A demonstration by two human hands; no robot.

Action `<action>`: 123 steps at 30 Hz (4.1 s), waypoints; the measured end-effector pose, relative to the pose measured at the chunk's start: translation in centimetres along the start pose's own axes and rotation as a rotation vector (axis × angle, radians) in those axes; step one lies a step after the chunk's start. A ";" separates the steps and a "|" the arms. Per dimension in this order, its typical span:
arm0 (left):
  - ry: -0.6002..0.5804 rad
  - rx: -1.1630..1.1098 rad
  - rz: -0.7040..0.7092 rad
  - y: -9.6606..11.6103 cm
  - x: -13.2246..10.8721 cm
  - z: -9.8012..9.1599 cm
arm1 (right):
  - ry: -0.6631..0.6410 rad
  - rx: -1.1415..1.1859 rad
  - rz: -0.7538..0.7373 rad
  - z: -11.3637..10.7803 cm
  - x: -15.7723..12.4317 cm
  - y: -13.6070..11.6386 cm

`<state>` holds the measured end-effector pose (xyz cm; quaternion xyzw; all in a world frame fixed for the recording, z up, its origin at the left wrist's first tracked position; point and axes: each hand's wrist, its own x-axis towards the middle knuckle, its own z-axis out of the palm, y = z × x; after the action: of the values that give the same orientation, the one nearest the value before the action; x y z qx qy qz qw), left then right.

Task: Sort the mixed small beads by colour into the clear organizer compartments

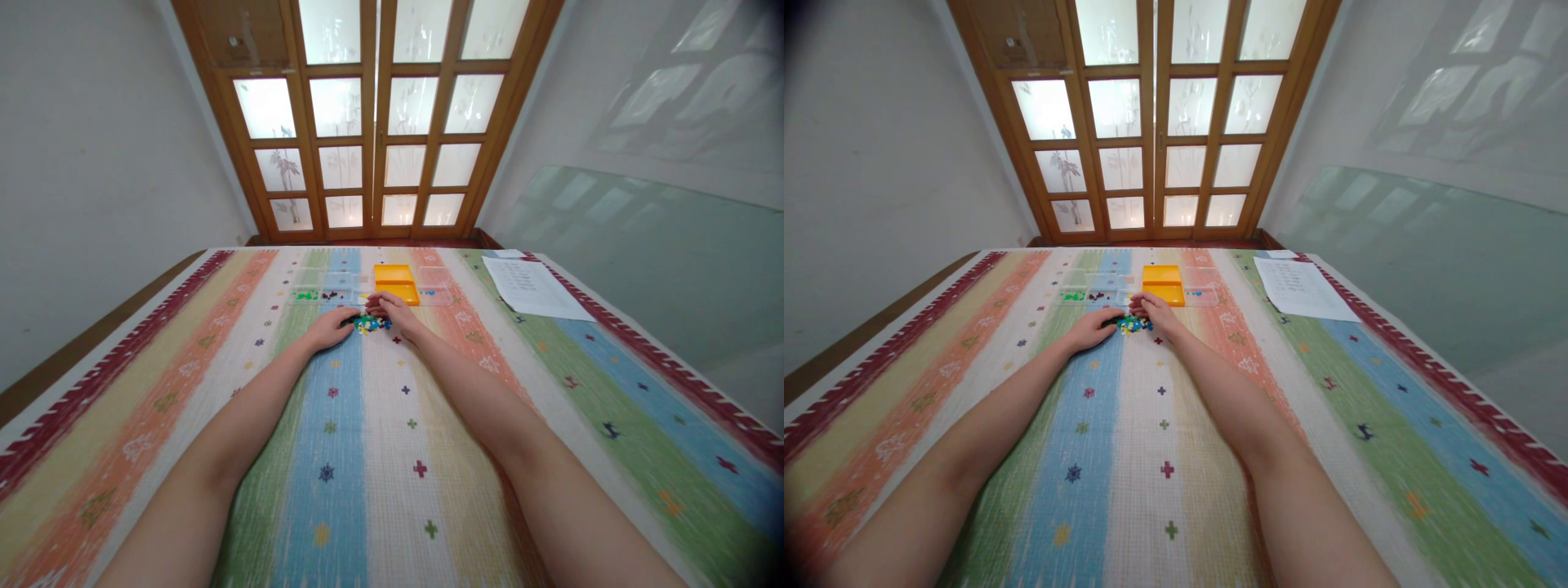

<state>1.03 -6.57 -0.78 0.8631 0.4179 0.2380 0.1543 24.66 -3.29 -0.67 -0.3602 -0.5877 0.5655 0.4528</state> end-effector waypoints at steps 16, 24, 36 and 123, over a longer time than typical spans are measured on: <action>0.013 0.032 0.012 0.3 0.0 -0.1 | -0.035 0.023 0.041 0.0 -0.2 -0.6; 0.026 0.036 0.030 0.0 0.0 0.0 | 0.020 -0.748 -0.058 -3.2 0.4 -2.1; 0.145 0.113 -0.112 -0.6 -0.1 -0.6 | -0.317 -1.110 0.098 -5.3 -0.6 -4.1; 0.109 0.100 0.117 3.0 -0.2 -0.3 | -0.249 -1.191 -0.408 -2.4 -5.0 -2.6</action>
<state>2.72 -8.49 0.78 0.8784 0.3858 0.2722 0.0737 28.79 -7.44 1.21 -0.3626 -0.9061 0.0822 0.2021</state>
